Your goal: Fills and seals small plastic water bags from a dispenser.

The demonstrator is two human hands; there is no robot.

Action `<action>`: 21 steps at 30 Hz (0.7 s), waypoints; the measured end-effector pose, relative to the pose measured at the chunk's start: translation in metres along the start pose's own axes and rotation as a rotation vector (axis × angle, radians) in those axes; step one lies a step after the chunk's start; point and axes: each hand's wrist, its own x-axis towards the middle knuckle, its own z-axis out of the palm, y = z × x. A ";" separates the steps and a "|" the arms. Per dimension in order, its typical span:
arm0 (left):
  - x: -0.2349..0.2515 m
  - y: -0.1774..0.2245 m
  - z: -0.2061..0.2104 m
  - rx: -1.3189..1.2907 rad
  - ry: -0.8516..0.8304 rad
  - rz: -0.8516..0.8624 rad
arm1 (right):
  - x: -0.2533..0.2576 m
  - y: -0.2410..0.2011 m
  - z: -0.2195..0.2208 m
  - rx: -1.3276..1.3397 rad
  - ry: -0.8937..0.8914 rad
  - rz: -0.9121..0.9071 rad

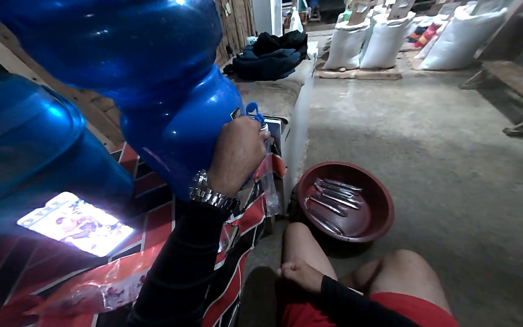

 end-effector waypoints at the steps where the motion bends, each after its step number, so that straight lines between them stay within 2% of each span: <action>1: 0.000 0.000 0.000 0.003 0.000 -0.002 | 0.000 -0.001 0.001 0.043 0.012 0.025; 5: 0.000 0.001 -0.001 0.011 -0.016 -0.012 | 0.003 0.003 0.001 0.181 0.009 -0.043; 11: 0.001 0.001 0.000 0.017 -0.018 -0.009 | 0.002 -0.001 0.001 0.156 0.014 -0.030; 17: 0.001 0.000 0.000 0.027 -0.018 -0.003 | 0.002 0.002 0.000 0.267 0.038 -0.011; 21: 0.001 0.001 0.000 0.029 -0.018 -0.006 | 0.002 0.003 -0.001 0.193 0.043 -0.014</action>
